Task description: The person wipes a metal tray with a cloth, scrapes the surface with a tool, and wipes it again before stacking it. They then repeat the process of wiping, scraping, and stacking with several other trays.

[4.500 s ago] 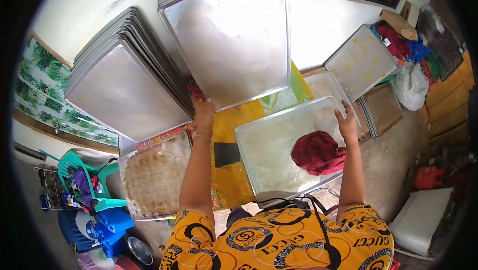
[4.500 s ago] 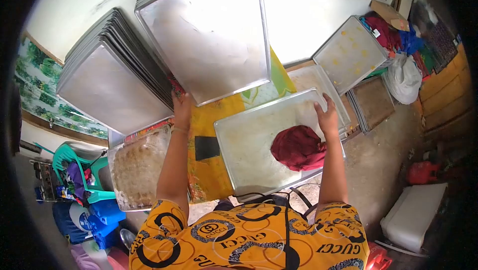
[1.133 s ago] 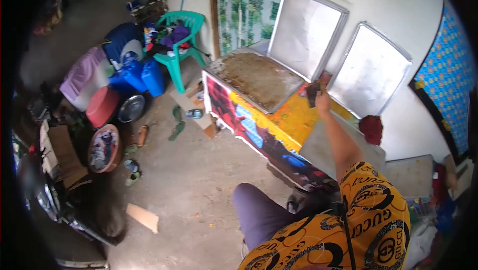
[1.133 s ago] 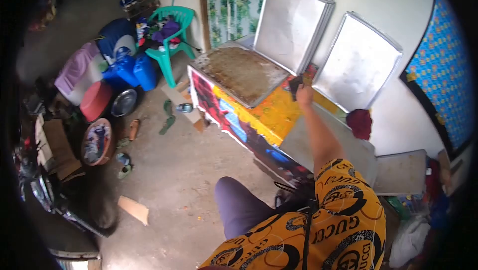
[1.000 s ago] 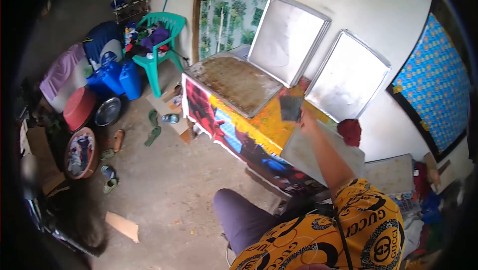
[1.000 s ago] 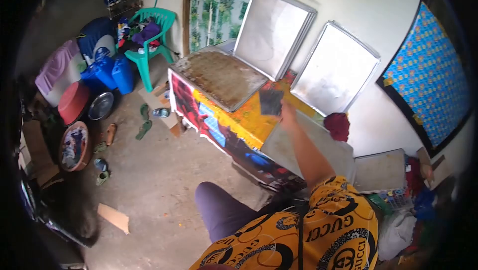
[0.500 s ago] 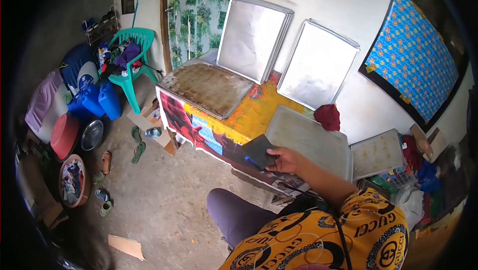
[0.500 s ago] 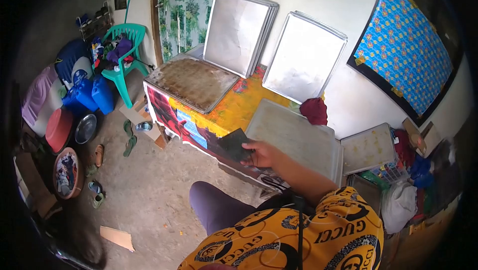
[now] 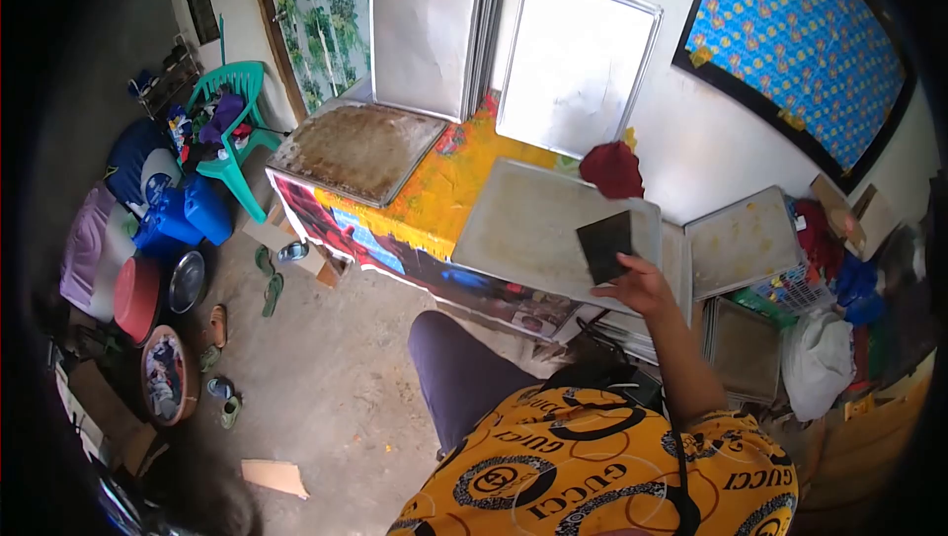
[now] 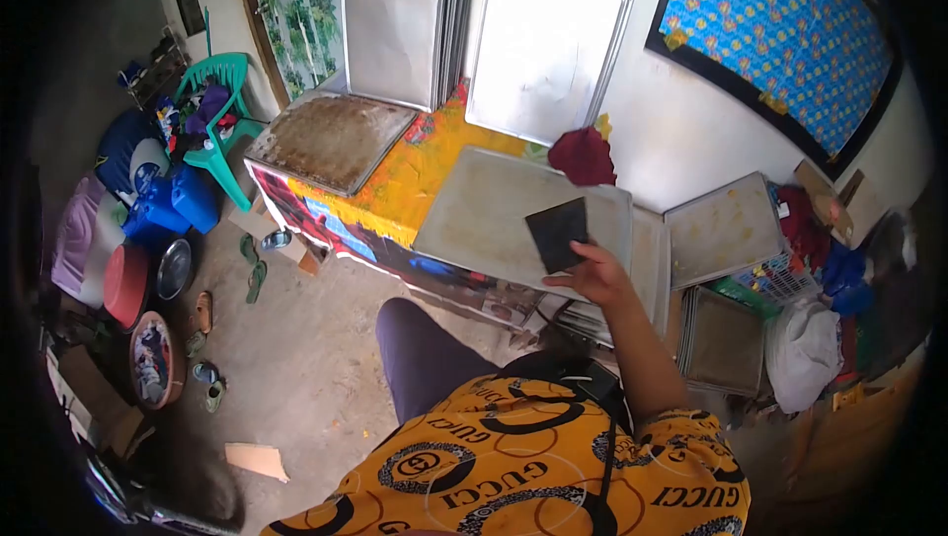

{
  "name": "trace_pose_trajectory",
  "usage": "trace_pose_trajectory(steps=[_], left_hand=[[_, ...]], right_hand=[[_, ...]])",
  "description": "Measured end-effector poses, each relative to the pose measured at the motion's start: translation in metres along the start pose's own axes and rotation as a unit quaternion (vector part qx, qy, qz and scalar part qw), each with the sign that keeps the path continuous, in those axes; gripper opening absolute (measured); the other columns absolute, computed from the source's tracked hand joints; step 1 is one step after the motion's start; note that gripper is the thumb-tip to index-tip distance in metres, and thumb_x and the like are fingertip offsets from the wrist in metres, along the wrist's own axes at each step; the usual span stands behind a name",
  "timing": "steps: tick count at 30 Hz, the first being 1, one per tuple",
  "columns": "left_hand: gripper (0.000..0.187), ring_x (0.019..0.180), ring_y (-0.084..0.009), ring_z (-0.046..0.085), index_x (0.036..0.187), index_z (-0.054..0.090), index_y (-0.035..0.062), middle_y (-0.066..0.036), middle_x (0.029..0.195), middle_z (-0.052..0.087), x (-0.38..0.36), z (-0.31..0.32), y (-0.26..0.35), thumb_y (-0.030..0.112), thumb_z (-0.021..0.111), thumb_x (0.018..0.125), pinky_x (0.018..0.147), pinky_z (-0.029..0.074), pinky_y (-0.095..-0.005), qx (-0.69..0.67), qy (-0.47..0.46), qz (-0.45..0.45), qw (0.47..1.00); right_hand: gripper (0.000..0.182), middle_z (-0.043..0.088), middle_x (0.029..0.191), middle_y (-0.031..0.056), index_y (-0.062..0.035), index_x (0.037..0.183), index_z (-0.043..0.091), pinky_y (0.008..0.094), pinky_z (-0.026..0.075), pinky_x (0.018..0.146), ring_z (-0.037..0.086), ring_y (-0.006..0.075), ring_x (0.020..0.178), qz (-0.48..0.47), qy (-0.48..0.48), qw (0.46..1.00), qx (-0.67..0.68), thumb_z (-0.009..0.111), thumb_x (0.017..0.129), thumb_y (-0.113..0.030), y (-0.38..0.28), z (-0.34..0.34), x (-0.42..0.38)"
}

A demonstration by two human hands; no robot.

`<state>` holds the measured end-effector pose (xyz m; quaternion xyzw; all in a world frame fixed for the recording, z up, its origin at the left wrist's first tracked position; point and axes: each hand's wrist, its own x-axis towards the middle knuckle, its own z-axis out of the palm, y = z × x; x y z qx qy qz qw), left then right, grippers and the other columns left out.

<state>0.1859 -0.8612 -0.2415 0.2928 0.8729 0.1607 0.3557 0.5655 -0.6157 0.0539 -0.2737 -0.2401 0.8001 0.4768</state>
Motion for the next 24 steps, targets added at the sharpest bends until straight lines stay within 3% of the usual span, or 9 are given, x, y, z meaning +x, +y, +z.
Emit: trace_pose_trajectory(steps=[4,7,12,14,16,19,20,22,24], left_hand=[[0.045,0.111,-0.0307,0.049,0.122,0.047,-0.0007,-0.021,0.119,0.052,-0.021,0.002,-0.020,0.027,0.055,0.088,0.094,0.040,-0.0370,-0.011,-0.001,-0.012,1.000],[0.044,0.110,-0.0302,0.050,0.121,0.047,-0.0014,-0.021,0.118,0.052,-0.038,0.002,-0.038,0.026,0.055,0.088,0.093,0.040,-0.0367,-0.024,0.005,-0.034,0.999],[0.042,0.109,-0.0293,0.050,0.120,0.048,-0.0024,-0.021,0.117,0.053,-0.065,0.002,-0.057,0.024,0.055,0.088,0.092,0.041,-0.0361,-0.073,0.040,-0.071,0.994],[0.041,0.108,-0.0289,0.051,0.119,0.049,-0.0028,-0.021,0.116,0.054,-0.065,-0.001,-0.056,0.023,0.056,0.088,0.092,0.041,-0.0358,-0.107,0.073,-0.071,0.989],[0.040,0.107,-0.0285,0.051,0.118,0.049,-0.0032,-0.021,0.115,0.054,-0.051,-0.009,-0.040,0.022,0.056,0.088,0.091,0.041,-0.0356,-0.176,0.144,0.006,0.974],[0.036,0.107,-0.0269,0.052,0.116,0.051,-0.0045,-0.020,0.114,0.055,-0.019,-0.044,0.043,0.019,0.055,0.089,0.092,0.041,-0.0349,-0.277,0.193,0.158,0.928],[0.033,0.109,-0.0274,0.053,0.115,0.053,-0.0031,-0.019,0.114,0.057,-0.008,-0.065,0.084,0.018,0.055,0.090,0.094,0.040,-0.0363,-0.337,0.131,0.188,0.913],[0.025,0.101,-0.0290,0.058,0.107,0.059,-0.0004,-0.016,0.108,0.061,0.015,-0.097,0.161,0.016,0.060,0.087,0.091,0.042,-0.0361,-0.240,0.211,0.297,0.900],[0.021,0.101,-0.0315,0.059,0.101,0.061,0.0012,-0.017,0.103,0.063,0.031,-0.134,0.239,0.014,0.062,0.085,0.088,0.044,-0.0371,-0.240,0.230,0.368,0.868]], right_hand=[[0.038,0.059,0.118,0.0071,-0.0103,0.123,0.051,0.0527,0.052,0.080,0.057,0.0253,0.110,-0.093,0.056,0.992,-0.069,0.054,0.085,-0.003,-0.014,-0.042,-0.048],[0.035,0.062,0.096,-0.0014,-0.0174,0.115,0.052,0.0380,0.051,0.071,0.059,0.0155,0.081,-0.150,0.178,0.968,-0.090,0.060,0.082,-0.009,-0.028,-0.076,-0.082],[0.006,0.060,0.070,-0.0060,-0.0162,0.086,0.057,0.0259,0.048,0.058,0.056,0.0081,0.059,-0.254,0.200,0.943,0.080,0.063,0.086,-0.017,-0.047,-0.152,-0.105],[0.018,0.060,0.060,-0.0041,-0.0145,0.072,0.060,0.0229,0.046,0.048,0.056,0.0087,0.052,-0.255,0.178,0.940,0.140,0.060,0.090,-0.019,-0.052,-0.167,-0.101],[0.015,0.063,0.066,-0.0015,-0.0144,0.075,0.062,0.0222,0.046,0.048,0.060,0.0101,0.061,-0.239,0.163,0.940,0.181,0.060,0.090,-0.019,-0.055,-0.167,-0.095],[0.010,0.066,0.072,-0.0002,-0.0152,0.080,0.065,0.0221,0.045,0.047,0.060,0.0108,0.062,-0.200,0.169,0.946,0.192,0.061,0.088,-0.019,-0.049,-0.159,-0.068],[0.008,0.066,0.074,-0.0004,-0.0153,0.082,0.065,0.0223,0.045,0.047,0.059,0.0104,0.060,-0.183,0.175,0.952,0.169,0.061,0.088,-0.019,-0.045,-0.156,-0.058],[0.005,0.066,0.082,0.0005,-0.0158,0.090,0.064,0.0233,0.045,0.050,0.057,0.0105,0.061,-0.137,0.139,0.968,0.158,0.062,0.087,-0.020,-0.041,-0.165,-0.041],[0.009,0.065,0.086,0.0001,-0.0148,0.093,0.062,0.0239,0.046,0.055,0.057,0.0110,0.066,-0.181,0.236,0.953,0.052,0.063,0.086,-0.020,-0.040,-0.127,-0.034]])
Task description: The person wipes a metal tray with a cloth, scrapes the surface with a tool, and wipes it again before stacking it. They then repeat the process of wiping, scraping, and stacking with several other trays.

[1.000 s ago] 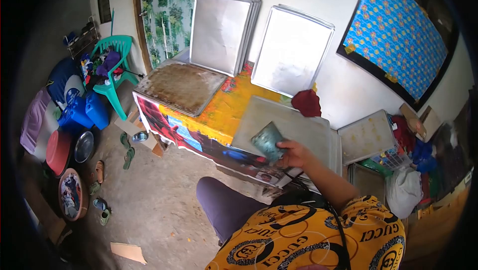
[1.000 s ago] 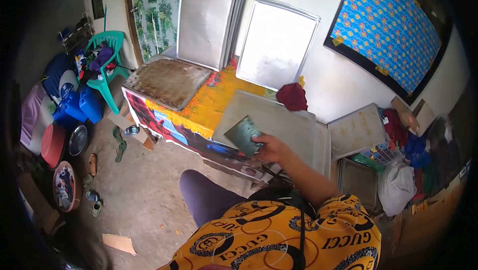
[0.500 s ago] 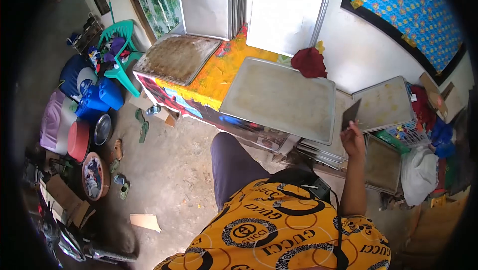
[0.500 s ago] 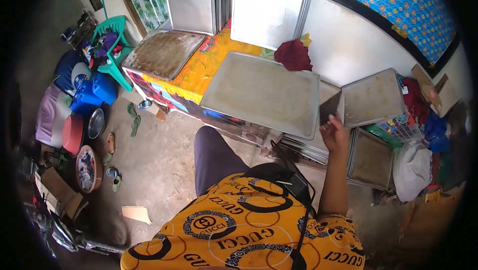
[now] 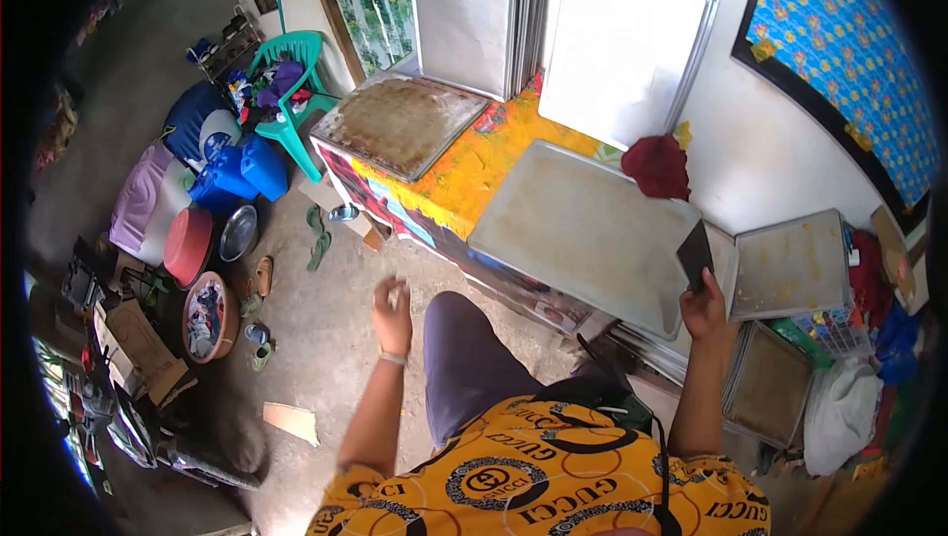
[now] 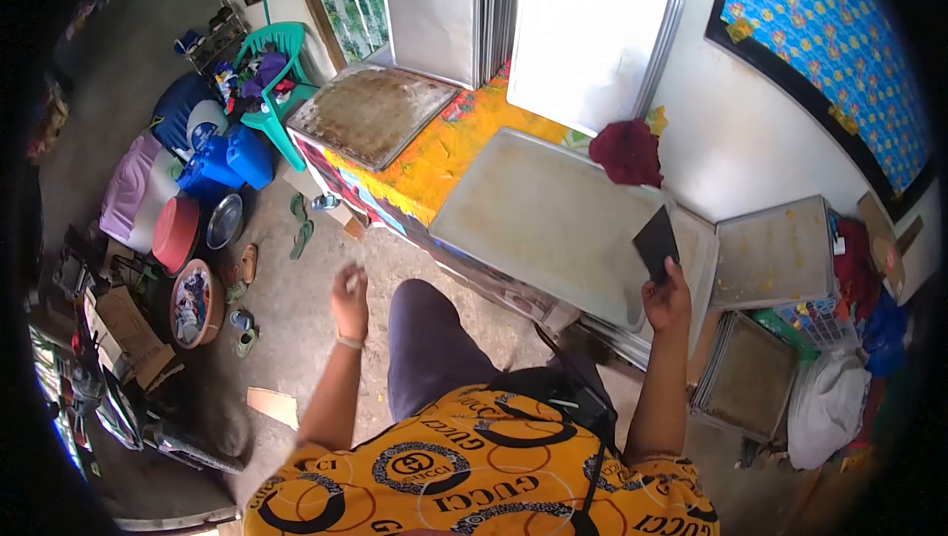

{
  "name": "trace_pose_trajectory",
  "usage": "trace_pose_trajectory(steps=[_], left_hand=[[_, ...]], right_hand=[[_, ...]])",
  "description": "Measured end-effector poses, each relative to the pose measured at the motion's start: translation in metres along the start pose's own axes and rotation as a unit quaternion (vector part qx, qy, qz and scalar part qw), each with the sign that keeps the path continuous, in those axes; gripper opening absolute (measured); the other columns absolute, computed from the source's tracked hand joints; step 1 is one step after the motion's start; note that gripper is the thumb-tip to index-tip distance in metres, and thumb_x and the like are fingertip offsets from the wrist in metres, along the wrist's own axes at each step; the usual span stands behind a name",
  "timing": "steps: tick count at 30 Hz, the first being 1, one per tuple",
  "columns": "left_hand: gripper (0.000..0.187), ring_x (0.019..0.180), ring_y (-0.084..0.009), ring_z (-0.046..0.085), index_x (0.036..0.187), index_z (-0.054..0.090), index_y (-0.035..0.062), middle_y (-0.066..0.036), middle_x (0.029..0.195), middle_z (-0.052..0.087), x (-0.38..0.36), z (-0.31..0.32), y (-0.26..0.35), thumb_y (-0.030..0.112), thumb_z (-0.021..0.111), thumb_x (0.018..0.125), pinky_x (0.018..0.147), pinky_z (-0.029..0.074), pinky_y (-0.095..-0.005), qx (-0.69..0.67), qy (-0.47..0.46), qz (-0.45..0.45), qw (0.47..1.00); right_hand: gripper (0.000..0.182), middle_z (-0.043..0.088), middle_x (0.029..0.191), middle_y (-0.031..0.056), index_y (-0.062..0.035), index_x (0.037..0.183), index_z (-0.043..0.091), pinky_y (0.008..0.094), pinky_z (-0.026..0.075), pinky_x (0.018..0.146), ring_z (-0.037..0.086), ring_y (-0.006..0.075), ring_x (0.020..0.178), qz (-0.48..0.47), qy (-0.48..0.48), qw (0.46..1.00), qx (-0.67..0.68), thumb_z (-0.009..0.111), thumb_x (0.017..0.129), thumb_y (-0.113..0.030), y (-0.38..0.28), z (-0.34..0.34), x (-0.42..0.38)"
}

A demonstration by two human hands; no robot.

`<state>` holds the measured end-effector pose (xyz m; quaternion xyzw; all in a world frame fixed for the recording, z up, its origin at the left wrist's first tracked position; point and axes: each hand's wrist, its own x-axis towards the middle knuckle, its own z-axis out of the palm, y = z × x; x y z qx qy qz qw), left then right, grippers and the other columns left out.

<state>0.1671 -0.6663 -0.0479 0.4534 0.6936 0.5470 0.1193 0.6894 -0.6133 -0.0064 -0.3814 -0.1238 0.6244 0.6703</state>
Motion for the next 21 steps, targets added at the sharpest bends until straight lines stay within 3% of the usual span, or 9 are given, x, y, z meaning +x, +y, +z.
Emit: trace_pose_trajectory(steps=[3,5,6,8,10,12,15,19,21], left_hand=[[0.019,0.095,-0.0308,0.061,0.097,0.062,0.0002,-0.016,0.095,0.065,0.107,0.034,0.030,0.014,0.064,0.083,0.083,0.046,-0.0349,-0.010,-0.025,0.068,0.997],[0.017,0.091,-0.0290,0.062,0.094,0.063,-0.0006,-0.016,0.092,0.065,0.162,0.058,0.068,0.012,0.064,0.082,0.081,0.046,-0.0331,-0.001,-0.023,0.169,0.985],[0.021,0.082,-0.0200,0.064,0.094,0.064,-0.0023,-0.013,0.087,0.068,0.186,0.070,0.084,0.016,0.062,0.084,0.073,0.048,-0.0308,0.004,-0.047,0.185,0.982],[0.025,0.080,-0.0199,0.064,0.097,0.065,-0.0034,-0.014,0.086,0.068,0.243,0.110,0.077,0.018,0.062,0.084,0.074,0.049,-0.0314,-0.026,-0.120,0.144,0.982],[0.025,0.080,-0.0298,0.066,0.093,0.067,-0.0011,-0.020,0.085,0.067,0.280,0.143,0.090,0.019,0.064,0.080,0.071,0.049,-0.0357,-0.037,-0.126,0.131,0.983],[0.024,0.072,-0.0214,0.062,0.091,0.067,-0.0032,-0.014,0.079,0.066,0.304,0.166,0.106,0.018,0.065,0.080,0.067,0.048,-0.0328,-0.029,-0.120,0.080,0.989],[0.023,0.066,-0.0155,0.058,0.088,0.067,-0.0047,-0.010,0.073,0.065,0.350,0.211,0.094,0.016,0.068,0.079,0.063,0.046,-0.0311,-0.089,-0.096,-0.002,0.991],[0.021,0.065,-0.0133,0.055,0.083,0.067,-0.0055,-0.008,0.072,0.064,0.381,0.243,0.099,0.015,0.070,0.076,0.062,0.045,-0.0300,-0.097,-0.047,-0.023,0.994],[0.021,0.069,-0.0130,0.057,0.089,0.069,-0.0042,-0.008,0.077,0.066,0.392,0.257,0.104,0.013,0.069,0.077,0.064,0.046,-0.0290,-0.128,-0.040,-0.006,0.991]], right_hand=[[0.015,0.063,0.092,-0.0012,-0.0107,0.098,0.059,0.0279,0.047,0.069,0.059,0.0130,0.080,-0.136,0.020,0.968,-0.208,0.063,0.084,-0.011,-0.006,0.050,-0.021],[0.015,0.063,0.092,-0.0012,-0.0088,0.098,0.058,0.0293,0.048,0.073,0.060,0.0146,0.082,-0.265,0.003,0.890,-0.371,0.062,0.084,-0.006,-0.007,0.063,-0.013],[0.016,0.065,0.091,0.0029,-0.0060,0.097,0.059,0.0319,0.049,0.076,0.063,0.0187,0.083,-0.318,-0.006,0.834,-0.450,0.060,0.082,0.000,-0.008,0.065,-0.006],[0.015,0.066,0.092,0.0064,-0.0052,0.094,0.060,0.0335,0.050,0.075,0.064,0.0227,0.083,-0.388,-0.034,0.690,-0.610,0.061,0.080,-0.001,0.002,0.092,-0.002],[0.014,0.066,0.095,0.0098,-0.0053,0.092,0.061,0.0363,0.051,0.076,0.065,0.0257,0.084,-0.420,-0.058,0.555,-0.716,0.061,0.078,-0.003,0.024,0.109,0.010],[0.016,0.066,0.102,0.0108,-0.0081,0.093,0.061,0.0451,0.049,0.085,0.065,0.0268,0.092,-0.461,-0.107,0.431,-0.768,0.062,0.077,-0.008,0.048,0.115,0.038],[0.019,0.065,0.107,0.0111,-0.0090,0.096,0.060,0.0504,0.043,0.094,0.064,0.0275,0.097,-0.505,-0.145,0.350,-0.775,0.061,0.077,-0.008,0.077,0.123,0.081],[0.020,0.065,0.106,0.0103,-0.0091,0.100,0.059,0.0514,0.040,0.095,0.061,0.0292,0.101,-0.376,-0.162,0.348,-0.843,0.052,0.081,-0.010,0.115,0.122,0.116],[0.032,0.060,0.111,0.0136,-0.0075,0.113,0.057,0.0491,0.041,0.091,0.056,0.0317,0.106,-0.308,-0.183,0.385,-0.850,0.049,0.082,-0.011,0.121,0.124,0.122]])
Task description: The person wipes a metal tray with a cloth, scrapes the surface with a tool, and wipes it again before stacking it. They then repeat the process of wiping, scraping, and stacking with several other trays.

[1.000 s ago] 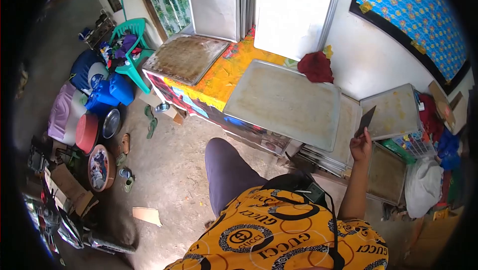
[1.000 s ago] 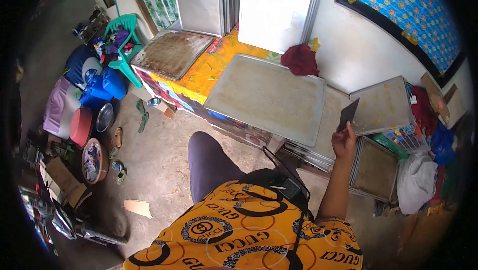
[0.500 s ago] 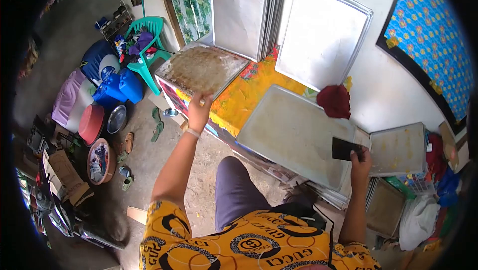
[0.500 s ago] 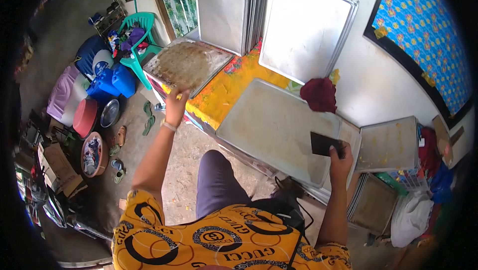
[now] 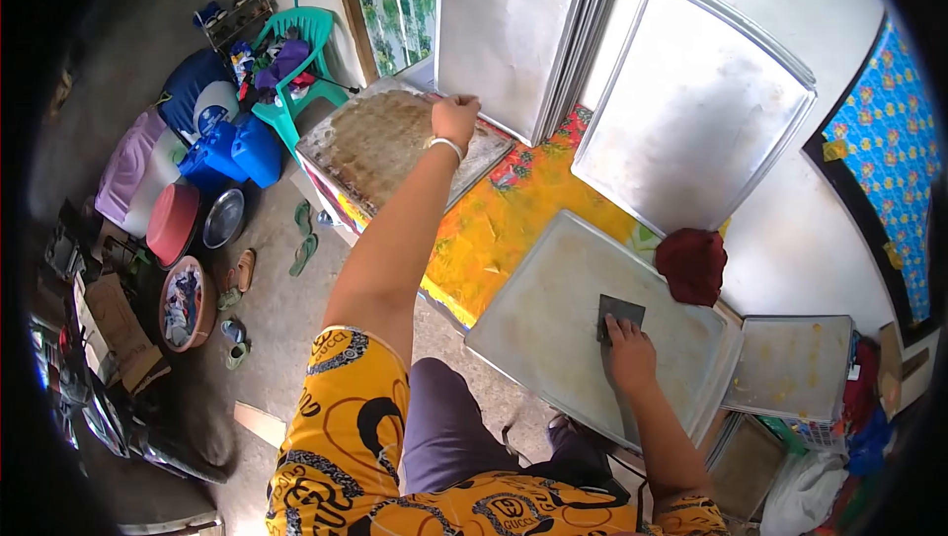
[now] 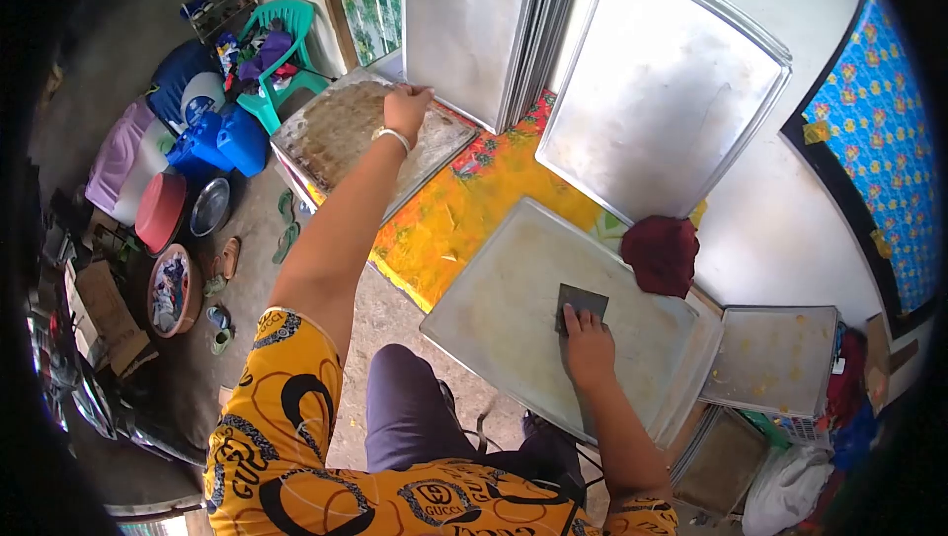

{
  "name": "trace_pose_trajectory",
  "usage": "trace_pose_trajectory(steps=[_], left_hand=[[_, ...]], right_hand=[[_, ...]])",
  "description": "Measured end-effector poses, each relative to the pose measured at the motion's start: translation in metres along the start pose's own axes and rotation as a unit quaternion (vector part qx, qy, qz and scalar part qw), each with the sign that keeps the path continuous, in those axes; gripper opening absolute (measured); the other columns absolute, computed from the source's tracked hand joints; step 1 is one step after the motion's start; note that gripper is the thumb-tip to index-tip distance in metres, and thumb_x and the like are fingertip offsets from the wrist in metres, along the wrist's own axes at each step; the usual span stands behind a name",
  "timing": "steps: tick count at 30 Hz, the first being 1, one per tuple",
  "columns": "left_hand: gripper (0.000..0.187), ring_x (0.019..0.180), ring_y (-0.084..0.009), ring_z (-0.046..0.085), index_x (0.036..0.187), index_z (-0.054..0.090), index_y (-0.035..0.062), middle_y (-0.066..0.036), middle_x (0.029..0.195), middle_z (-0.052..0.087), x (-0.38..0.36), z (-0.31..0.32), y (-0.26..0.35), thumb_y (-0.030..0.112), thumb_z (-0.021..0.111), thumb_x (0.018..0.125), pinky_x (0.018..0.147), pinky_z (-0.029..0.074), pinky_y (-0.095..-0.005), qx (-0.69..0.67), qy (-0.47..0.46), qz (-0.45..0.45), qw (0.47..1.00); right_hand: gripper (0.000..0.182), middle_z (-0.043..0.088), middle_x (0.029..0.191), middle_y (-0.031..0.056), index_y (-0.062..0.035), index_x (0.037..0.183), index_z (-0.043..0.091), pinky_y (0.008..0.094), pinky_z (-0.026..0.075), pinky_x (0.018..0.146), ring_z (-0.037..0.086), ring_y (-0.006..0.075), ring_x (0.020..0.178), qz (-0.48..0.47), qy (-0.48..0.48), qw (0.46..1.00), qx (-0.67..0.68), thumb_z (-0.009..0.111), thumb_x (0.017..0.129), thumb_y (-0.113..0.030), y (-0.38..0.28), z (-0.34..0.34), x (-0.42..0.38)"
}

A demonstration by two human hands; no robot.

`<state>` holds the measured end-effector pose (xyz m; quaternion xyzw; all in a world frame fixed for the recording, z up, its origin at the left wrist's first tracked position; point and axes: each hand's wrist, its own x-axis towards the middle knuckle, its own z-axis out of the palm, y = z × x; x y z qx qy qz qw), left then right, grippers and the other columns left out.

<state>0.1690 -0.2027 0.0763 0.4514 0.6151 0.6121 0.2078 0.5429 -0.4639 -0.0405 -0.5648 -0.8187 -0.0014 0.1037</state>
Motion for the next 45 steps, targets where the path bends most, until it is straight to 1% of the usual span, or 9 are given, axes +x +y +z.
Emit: trace_pose_trajectory(steps=[6,8,11,15,21,27,39,42,45], left_hand=[[0.024,0.081,-0.0148,0.060,0.097,0.069,-0.0018,-0.010,0.088,0.068,0.060,0.050,-0.022,0.013,0.068,0.078,0.074,0.047,-0.0291,-0.046,-0.001,0.000,0.999],[0.022,0.076,-0.0157,0.061,0.094,0.070,-0.0010,-0.011,0.083,0.069,0.072,0.062,-0.018,0.014,0.068,0.078,0.072,0.048,-0.0292,-0.024,0.028,-0.007,0.999],[0.020,0.068,-0.0172,0.062,0.089,0.071,0.0002,-0.012,0.074,0.068,0.094,0.084,-0.031,0.016,0.068,0.078,0.068,0.049,-0.0305,-0.007,0.075,0.043,0.996],[0.020,0.071,-0.0209,0.065,0.089,0.072,0.0034,-0.014,0.078,0.069,0.113,0.100,-0.036,0.019,0.068,0.078,0.070,0.050,-0.0320,0.029,0.092,0.025,0.995],[0.021,0.078,-0.0324,0.066,0.087,0.071,0.0017,-0.019,0.084,0.068,0.120,0.116,-0.042,0.020,0.066,0.078,0.074,0.051,-0.0381,0.097,0.125,0.059,0.986],[0.020,0.079,-0.0335,0.066,0.087,0.072,0.0039,-0.018,0.085,0.068,0.118,0.123,-0.038,0.021,0.066,0.078,0.074,0.051,-0.0389,0.105,0.144,0.053,0.983],[0.029,0.084,-0.0359,0.065,0.084,0.068,0.0007,-0.020,0.086,0.067,0.136,0.116,-0.056,0.027,0.063,0.074,0.077,0.050,-0.0399,0.196,0.124,0.056,0.971],[0.028,0.081,-0.0371,0.064,0.081,0.067,-0.0010,-0.020,0.082,0.066,0.121,0.090,-0.065,0.025,0.063,0.072,0.076,0.050,-0.0407,0.167,0.143,0.064,0.973],[0.028,0.075,-0.0304,0.065,0.080,0.067,-0.0021,-0.018,0.077,0.067,0.101,0.043,-0.074,0.024,0.068,0.070,0.072,0.050,-0.0367,0.110,0.153,0.065,0.980]], right_hand=[[0.043,0.054,0.116,0.0181,-0.0024,0.122,0.051,0.0464,0.040,0.090,0.051,0.0366,0.108,0.011,-0.014,0.998,-0.062,0.051,0.080,-0.011,-0.007,0.019,-0.003],[0.045,0.054,0.115,0.0184,-0.0017,0.123,0.050,0.0467,0.040,0.090,0.051,0.0377,0.107,-0.004,0.038,0.997,-0.060,0.052,0.079,-0.010,-0.002,0.031,-0.008],[0.050,0.055,0.117,0.0197,-0.0032,0.122,0.052,0.0476,0.040,0.092,0.052,0.0383,0.109,0.015,0.024,1.000,-0.014,0.058,0.072,-0.008,-0.002,0.023,-0.010],[0.053,0.056,0.118,0.0218,-0.0022,0.120,0.054,0.0479,0.040,0.094,0.053,0.0396,0.109,0.020,0.042,0.999,0.008,0.059,0.067,-0.005,0.001,0.025,-0.009],[0.053,0.057,0.116,0.0197,-0.0049,0.120,0.054,0.0473,0.041,0.091,0.054,0.0376,0.109,0.020,0.040,0.999,0.026,0.060,0.067,-0.005,0.002,0.021,-0.007],[0.053,0.057,0.116,0.0185,-0.0058,0.119,0.055,0.0463,0.042,0.091,0.055,0.0366,0.107,0.020,0.045,0.998,0.028,0.061,0.066,-0.006,0.003,0.020,-0.007],[0.054,0.058,0.116,0.0175,-0.0068,0.119,0.056,0.0449,0.042,0.091,0.056,0.0351,0.108,0.025,0.049,0.998,0.038,0.061,0.065,-0.005,0.003,0.019,-0.006],[0.055,0.059,0.116,0.0169,-0.0070,0.119,0.056,0.0447,0.042,0.092,0.056,0.0346,0.107,0.021,0.059,0.997,0.035,0.062,0.064,-0.005,0.002,0.019,-0.007],[0.056,0.058,0.117,0.0165,-0.0070,0.120,0.055,0.0446,0.042,0.092,0.056,0.0339,0.108,0.026,0.058,0.997,0.038,0.062,0.064,-0.005,0.003,0.020,-0.008]])
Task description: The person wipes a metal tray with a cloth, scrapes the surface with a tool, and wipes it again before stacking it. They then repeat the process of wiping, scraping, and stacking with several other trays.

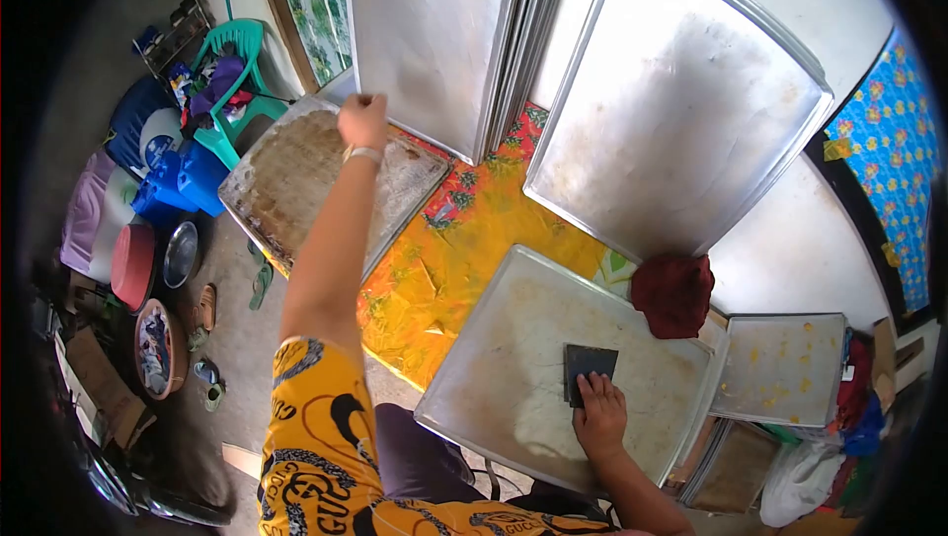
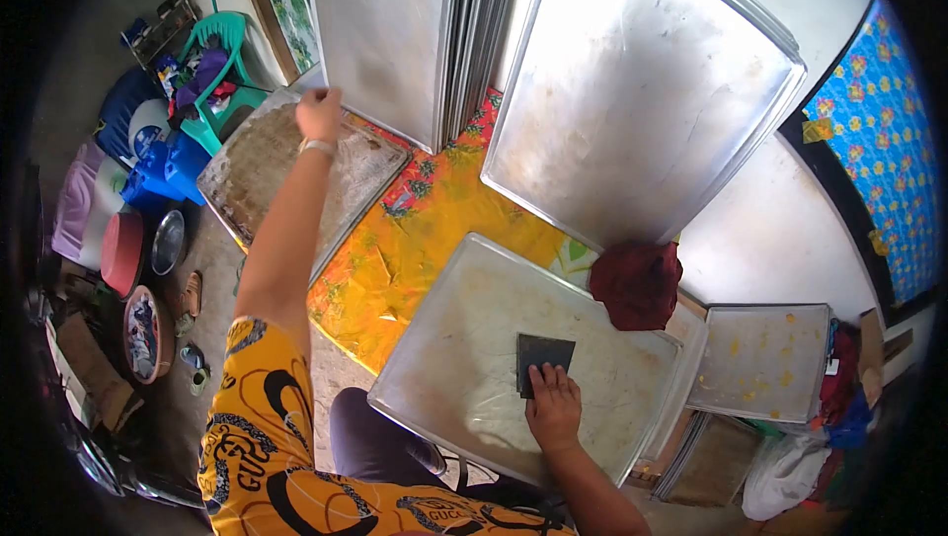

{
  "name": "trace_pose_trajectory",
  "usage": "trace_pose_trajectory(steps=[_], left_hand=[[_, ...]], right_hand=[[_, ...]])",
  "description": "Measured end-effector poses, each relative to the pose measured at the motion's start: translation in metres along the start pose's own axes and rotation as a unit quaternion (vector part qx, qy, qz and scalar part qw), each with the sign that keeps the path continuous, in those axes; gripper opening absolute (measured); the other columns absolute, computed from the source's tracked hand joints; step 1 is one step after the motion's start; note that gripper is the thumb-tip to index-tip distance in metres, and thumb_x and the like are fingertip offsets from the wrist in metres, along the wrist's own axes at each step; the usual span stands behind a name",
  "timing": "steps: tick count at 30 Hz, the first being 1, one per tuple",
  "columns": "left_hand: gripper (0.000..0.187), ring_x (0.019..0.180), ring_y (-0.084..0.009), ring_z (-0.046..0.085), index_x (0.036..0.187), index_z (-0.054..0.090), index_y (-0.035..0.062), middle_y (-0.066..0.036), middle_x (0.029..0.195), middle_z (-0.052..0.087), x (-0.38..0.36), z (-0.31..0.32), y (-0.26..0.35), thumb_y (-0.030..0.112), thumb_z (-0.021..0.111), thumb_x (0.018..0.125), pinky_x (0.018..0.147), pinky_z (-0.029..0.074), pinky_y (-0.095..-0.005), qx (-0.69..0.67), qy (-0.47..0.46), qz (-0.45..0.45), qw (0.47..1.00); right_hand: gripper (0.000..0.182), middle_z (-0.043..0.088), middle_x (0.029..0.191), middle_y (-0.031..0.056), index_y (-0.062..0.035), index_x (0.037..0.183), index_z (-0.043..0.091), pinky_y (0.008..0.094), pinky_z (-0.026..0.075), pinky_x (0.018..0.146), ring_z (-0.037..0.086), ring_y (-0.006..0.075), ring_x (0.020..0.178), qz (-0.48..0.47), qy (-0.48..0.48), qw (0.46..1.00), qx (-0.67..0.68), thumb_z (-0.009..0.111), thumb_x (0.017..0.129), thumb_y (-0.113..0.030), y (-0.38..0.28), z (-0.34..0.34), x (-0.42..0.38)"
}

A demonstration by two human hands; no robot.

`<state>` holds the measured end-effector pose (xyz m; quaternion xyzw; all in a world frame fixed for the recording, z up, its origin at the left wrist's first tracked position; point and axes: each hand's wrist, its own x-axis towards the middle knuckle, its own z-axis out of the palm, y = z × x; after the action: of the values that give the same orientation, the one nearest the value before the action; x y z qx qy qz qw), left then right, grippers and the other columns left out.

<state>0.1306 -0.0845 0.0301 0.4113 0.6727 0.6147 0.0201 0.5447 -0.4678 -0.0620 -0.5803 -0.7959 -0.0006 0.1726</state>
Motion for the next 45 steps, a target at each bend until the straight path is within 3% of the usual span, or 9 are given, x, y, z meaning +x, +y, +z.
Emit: trace_pose_trajectory(steps=[7,12,14,25,30,33,36,39,45], left_hand=[[0.014,0.066,-0.0091,0.048,0.079,0.056,-0.0006,-0.002,0.069,0.054,-0.113,-0.251,-0.027,0.010,0.054,0.089,0.059,0.039,-0.0248,-0.161,0.021,-0.046,0.986],[0.025,0.075,-0.0301,0.062,0.090,0.057,0.0006,-0.015,0.080,0.063,-0.370,-0.394,-0.170,0.026,0.053,0.092,0.066,0.047,-0.0423,0.106,-0.130,-0.142,0.975],[0.085,0.122,-0.0460,0.040,0.140,0.021,0.0067,-0.031,0.131,0.037,-0.481,-0.407,-0.101,0.043,0.065,0.077,0.098,0.037,-0.0506,0.215,-0.314,-0.251,0.890],[0.104,0.130,-0.0477,0.028,0.146,0.007,0.0068,-0.036,0.139,0.023,-0.468,-0.414,-0.085,0.046,0.070,0.073,0.106,0.030,-0.0458,0.153,-0.377,-0.216,0.888],[0.090,0.124,-0.0494,0.038,0.144,0.019,0.0098,-0.032,0.140,0.028,-0.442,-0.368,-0.079,0.052,0.063,0.078,0.101,0.036,-0.0501,0.310,-0.434,-0.156,0.832],[0.067,0.126,-0.0424,0.039,0.137,0.038,0.0118,-0.022,0.137,0.041,-0.455,-0.337,-0.045,0.044,0.060,0.082,0.100,0.037,-0.0502,0.354,-0.550,-0.015,0.756],[0.046,0.128,-0.0343,0.039,0.124,0.053,0.0077,-0.016,0.128,0.053,-0.476,-0.312,0.030,0.032,0.057,0.086,0.104,0.029,-0.0531,-0.038,-0.685,-0.083,0.723],[0.040,0.126,-0.0325,0.042,0.122,0.052,0.0068,-0.015,0.130,0.051,-0.490,-0.301,0.121,0.023,0.056,0.085,0.104,0.024,-0.0576,0.091,-0.550,0.323,0.765],[0.043,0.125,-0.0332,0.044,0.126,0.049,0.0083,-0.013,0.135,0.048,-0.512,-0.250,0.106,0.017,0.053,0.084,0.103,0.027,-0.0574,0.204,-0.492,0.454,0.714]], right_hand=[[0.054,0.058,0.116,0.0191,-0.0054,0.119,0.055,0.0456,0.041,0.093,0.055,0.0368,0.109,0.015,0.016,0.999,0.026,0.060,0.064,-0.002,-0.003,0.000,-0.001],[0.053,0.057,0.118,0.0193,-0.0048,0.118,0.055,0.0458,0.041,0.093,0.054,0.0373,0.110,0.010,0.031,0.999,0.024,0.060,0.066,-0.001,-0.006,0.000,-0.001],[0.054,0.056,0.118,0.0184,-0.0048,0.121,0.053,0.0447,0.041,0.093,0.053,0.0354,0.110,-0.008,0.036,0.999,-0.001,0.062,0.068,-0.005,-0.004,0.002,-0.004],[0.029,0.064,0.077,0.0221,-0.0007,0.106,0.061,0.0418,0.049,0.070,0.063,0.0352,0.079,0.195,0.176,0.960,0.099,0.057,0.079,-0.012,0.033,-0.081,0.003],[0.031,0.066,0.092,0.0071,-0.0031,0.107,0.057,0.0393,0.052,0.070,0.064,0.0185,0.083,0.311,0.207,0.560,0.739,0.066,0.080,-0.015,0.079,-0.134,-0.063],[0.033,0.063,0.101,0.0038,-0.0074,0.113,0.054,0.0403,0.053,0.072,0.063,0.0165,0.085,0.328,0.104,0.559,0.754,0.066,0.082,-0.014,0.082,-0.145,-0.105],[0.025,0.064,0.102,0.0089,-0.0005,0.109,0.060,0.0329,0.050,0.080,0.062,0.0180,0.088,0.303,0.128,0.769,0.548,0.062,0.086,-0.012,0.063,-0.155,-0.132],[0.029,0.065,0.106,0.0139,-0.0080,0.115,0.061,0.0295,0.048,0.083,0.063,0.0204,0.091,0.101,0.100,0.965,0.220,0.057,0.086,-0.007,0.042,-0.136,-0.159],[0.046,0.052,0.123,0.0204,-0.0220,0.126,0.052,0.0425,0.041,0.099,0.052,0.0378,0.112,-0.019,-0.118,0.993,-0.005,0.053,0.081,-0.011,-0.005,-0.091,-0.204]])
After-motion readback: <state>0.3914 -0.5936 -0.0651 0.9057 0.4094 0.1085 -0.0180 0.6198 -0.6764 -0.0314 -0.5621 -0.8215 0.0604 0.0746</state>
